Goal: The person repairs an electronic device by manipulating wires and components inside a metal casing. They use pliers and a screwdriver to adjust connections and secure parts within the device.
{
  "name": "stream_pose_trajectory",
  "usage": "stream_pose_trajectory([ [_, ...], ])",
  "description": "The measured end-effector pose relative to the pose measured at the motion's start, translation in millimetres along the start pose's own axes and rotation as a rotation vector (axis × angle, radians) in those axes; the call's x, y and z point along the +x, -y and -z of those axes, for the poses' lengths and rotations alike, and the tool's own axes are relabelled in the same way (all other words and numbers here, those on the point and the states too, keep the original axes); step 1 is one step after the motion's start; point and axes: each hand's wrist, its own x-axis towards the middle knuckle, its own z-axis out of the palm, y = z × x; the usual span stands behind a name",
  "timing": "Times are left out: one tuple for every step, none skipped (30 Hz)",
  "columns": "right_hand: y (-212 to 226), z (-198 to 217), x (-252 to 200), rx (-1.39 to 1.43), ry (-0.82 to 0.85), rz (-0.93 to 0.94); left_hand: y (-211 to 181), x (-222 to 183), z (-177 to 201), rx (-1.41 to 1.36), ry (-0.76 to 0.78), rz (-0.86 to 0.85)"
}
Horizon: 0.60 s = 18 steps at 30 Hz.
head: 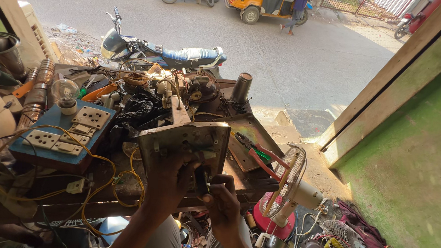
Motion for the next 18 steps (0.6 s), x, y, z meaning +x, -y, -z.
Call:
stream_pose_trajectory([
  [-4,0,0,0.046,-0.038,-0.067,1,1,4,-0.056,0.035,0.027],
  [-8,1,0,0.092,-0.077,-0.136,2,2,6,-0.111,0.071,0.056],
  [-11,1,0,0.139,-0.115,-0.206,1,1,7,-0.073,0.015,0.086],
  [-14,1,2,0.089,-0.109,-0.135,0,2,8,-0.033,-0.041,0.113],
  [-17,1,5,0.039,-0.104,-0.065,0,3,8,0.006,-0.097,0.139],
  [-18,1,7,-0.012,-0.094,0.006,-1,5,6,0.133,-0.101,-0.004],
  [-19,-1,10,-0.016,-0.117,-0.040,-1,8,4,0.260,-0.104,-0.147],
  [-20,-4,12,-0.021,-0.136,-0.087,0,10,3,0.388,-0.106,-0.288],
  [-19,-7,14,-0.025,-0.155,-0.134,0,10,2,0.423,-0.073,-0.273],
  [-17,-10,16,-0.020,-0.165,-0.099,1,12,1,0.457,-0.040,-0.262],
  [-15,-12,18,-0.016,-0.175,-0.064,2,13,1,0.490,-0.006,-0.251],
  [-13,-15,19,-0.011,-0.188,-0.031,4,14,1,0.495,0.004,-0.248],
  [-11,-18,22,-0.010,-0.205,-0.046,6,16,1,0.500,0.015,-0.245],
  [-10,-20,22,-0.010,-0.221,-0.065,8,15,2,0.504,0.027,-0.238],
  [-9,-23,22,-0.010,-0.237,-0.084,10,15,3,0.521,0.069,-0.222],
  [-8,-25,23,-0.010,-0.245,-0.079,13,18,6,0.540,0.107,-0.210],
  [-7,-27,25,-0.011,-0.253,-0.074,15,20,7,0.559,0.146,-0.197],
  [-6,-28,25,-0.011,-0.261,-0.071,16,21,8,0.587,0.142,-0.229],
])
